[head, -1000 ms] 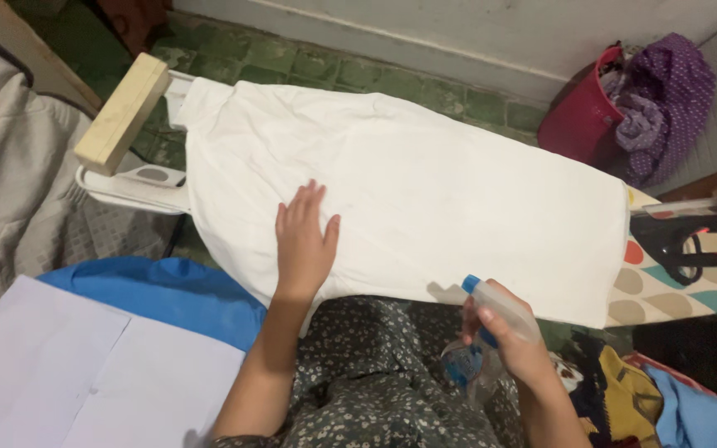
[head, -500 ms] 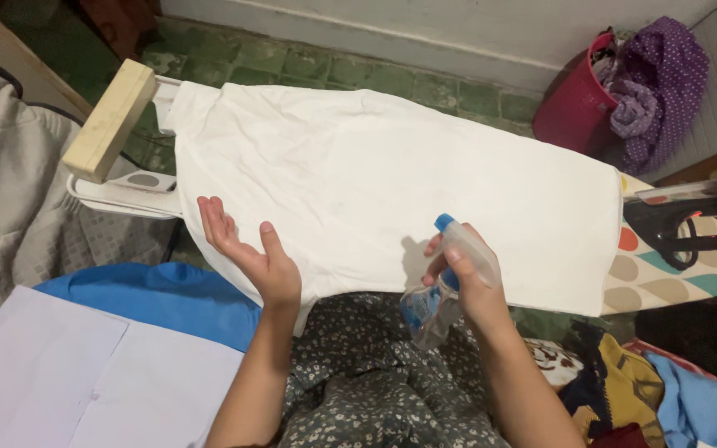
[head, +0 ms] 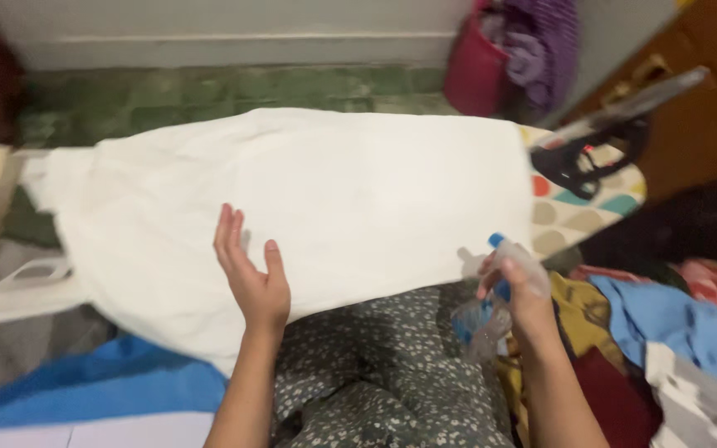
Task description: The person irons a white shirt on an ironing board. They repeatedly smooth the fabric, use a spray bottle to apply water, and move the iron across different sections of the shirt.
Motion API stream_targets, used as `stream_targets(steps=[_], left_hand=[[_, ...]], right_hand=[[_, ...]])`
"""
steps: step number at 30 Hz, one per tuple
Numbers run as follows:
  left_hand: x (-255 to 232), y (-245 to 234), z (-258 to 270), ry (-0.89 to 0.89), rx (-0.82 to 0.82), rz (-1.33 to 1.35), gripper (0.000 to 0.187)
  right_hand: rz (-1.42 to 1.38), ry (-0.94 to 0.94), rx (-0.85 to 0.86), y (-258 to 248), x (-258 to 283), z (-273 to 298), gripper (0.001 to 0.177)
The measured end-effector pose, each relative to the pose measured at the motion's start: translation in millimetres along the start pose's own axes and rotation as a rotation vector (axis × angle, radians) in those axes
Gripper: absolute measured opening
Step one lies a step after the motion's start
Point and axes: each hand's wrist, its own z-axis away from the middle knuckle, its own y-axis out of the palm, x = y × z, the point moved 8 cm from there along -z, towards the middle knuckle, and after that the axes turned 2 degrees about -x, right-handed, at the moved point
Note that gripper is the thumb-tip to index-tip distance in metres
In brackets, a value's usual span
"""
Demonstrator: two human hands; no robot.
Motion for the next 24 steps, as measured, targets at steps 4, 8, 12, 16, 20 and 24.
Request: stream_targets(steps=[4, 8, 12, 16, 20, 24], left_hand=[[-14.6, 73.5, -4.9, 0.122, 0.307, -0.162, 0.048], [-25.0, 139.5, 4.0, 0.287, 0.551, -0.249, 0.044], [-20.8, 177.3, 17.0, 0.323, 0.658, -0.353, 0.046], [-14.0, 183.7, 22.6, 0.341, 0.691, -0.422, 0.051], [-13.0, 182.2, 22.6, 0.329, 0.697, -0.414, 0.051], [-16.0, 180.9, 19.8, 0.317, 0.69, -0.402, 0.049]], right_hand=[[-0.065, -0.029, -0.081, -23.5, 7.2, 1.6, 0.038], [-0.086, 0.008, 0.072, -2.5, 7.9, 10.6, 0.034], [-0.14, 0.027, 0.115, -2.2, 9.0, 13.2, 0.034], [0.283, -0.286, -0.291, -88.4, 40.3, -7.4, 0.028], [-0.112, -0.55, -0.734, -222.2, 48.1, -68.9, 0.027], [0.172, -0.72, -0.786, -288.0, 34.8, -152.4, 0.038]])
